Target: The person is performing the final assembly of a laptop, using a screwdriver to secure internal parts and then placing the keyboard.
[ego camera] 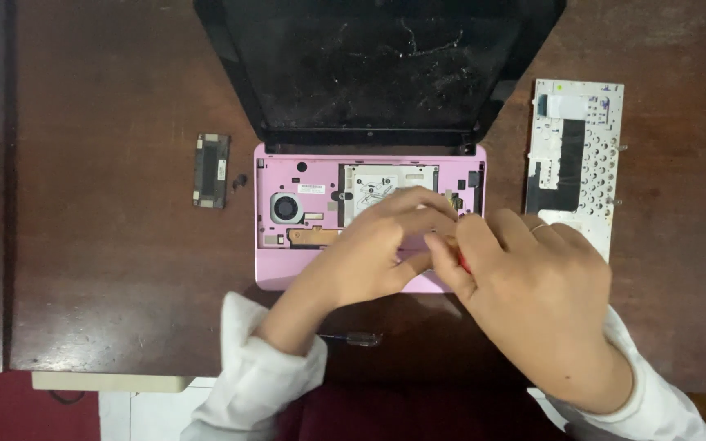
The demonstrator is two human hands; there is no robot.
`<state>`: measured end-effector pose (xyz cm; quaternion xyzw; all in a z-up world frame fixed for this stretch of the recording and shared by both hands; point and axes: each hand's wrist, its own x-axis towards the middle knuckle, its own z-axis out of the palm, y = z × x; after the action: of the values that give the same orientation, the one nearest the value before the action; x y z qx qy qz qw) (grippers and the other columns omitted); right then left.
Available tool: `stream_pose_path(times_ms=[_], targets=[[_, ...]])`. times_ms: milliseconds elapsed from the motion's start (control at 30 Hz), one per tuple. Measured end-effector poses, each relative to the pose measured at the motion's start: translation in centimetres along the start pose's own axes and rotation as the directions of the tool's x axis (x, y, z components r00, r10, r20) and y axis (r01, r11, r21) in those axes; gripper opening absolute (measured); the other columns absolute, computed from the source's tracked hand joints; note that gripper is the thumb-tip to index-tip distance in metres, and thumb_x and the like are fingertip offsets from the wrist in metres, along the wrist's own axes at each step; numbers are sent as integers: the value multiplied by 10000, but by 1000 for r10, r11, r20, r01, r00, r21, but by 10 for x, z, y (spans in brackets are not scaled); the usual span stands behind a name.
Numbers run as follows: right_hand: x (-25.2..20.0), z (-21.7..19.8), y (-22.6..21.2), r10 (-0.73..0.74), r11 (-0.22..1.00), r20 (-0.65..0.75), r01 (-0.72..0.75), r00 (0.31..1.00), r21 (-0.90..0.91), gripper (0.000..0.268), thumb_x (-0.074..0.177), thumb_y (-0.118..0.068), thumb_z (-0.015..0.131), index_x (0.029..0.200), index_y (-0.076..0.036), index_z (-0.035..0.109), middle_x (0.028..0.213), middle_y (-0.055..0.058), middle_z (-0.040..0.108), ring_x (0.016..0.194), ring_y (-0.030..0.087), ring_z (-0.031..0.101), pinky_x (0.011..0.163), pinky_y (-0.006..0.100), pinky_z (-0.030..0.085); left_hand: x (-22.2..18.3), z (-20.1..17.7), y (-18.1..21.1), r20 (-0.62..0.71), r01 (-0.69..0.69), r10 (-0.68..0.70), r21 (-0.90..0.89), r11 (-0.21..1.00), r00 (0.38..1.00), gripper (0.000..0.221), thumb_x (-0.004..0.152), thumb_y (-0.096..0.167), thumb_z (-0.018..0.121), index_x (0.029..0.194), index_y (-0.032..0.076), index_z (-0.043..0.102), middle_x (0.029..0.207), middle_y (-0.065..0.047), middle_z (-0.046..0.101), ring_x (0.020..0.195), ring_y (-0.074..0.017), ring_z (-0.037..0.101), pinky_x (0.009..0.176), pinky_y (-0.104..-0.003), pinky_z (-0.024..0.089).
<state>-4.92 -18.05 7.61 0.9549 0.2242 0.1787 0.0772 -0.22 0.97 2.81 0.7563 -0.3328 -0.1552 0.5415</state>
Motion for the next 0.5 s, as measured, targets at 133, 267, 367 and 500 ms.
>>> stream_pose_path(times_ms=[133,267,367,500], targets=[[-23,11,5,88,991,45,-92,995,96,509,1119,-552,703,821,-159,572,704,-16,531,471,101,347,419,267,269,-26,-20,-26,31,59,-79,419,906,996,504,892,284,702,1331,55,602,1383,-146,565,1330,-330,488,1156,-538,332],[-30,6,-1,369,764,223,-431,902,480,422,952,-343,789,1214,-86,580,1113,3,732,976,174,730,689,358,533,-53,-34,-55,-119,-7,98,598,801,988,457,932,437,673,1188,59,675,1261,-113,617,1210,-344,528,1067,-587,374],[-30,11,-11,425,540,150,-383,893,749,413,909,-111,786,1170,-41,473,1057,125,725,978,246,764,792,316,576,-66,-30,-63,-133,-26,140,626,779,981,413,914,412,710,1145,69,702,1247,-112,612,1250,-334,503,1140,-647,306],[-35,36,-32,485,534,-249,-59,838,843,554,944,177,673,1122,-61,204,825,241,534,813,438,749,580,341,581,-70,-28,-62,-153,-82,227,630,772,962,326,905,335,799,1151,133,726,1229,-99,599,1253,-331,508,1173,-688,277]])
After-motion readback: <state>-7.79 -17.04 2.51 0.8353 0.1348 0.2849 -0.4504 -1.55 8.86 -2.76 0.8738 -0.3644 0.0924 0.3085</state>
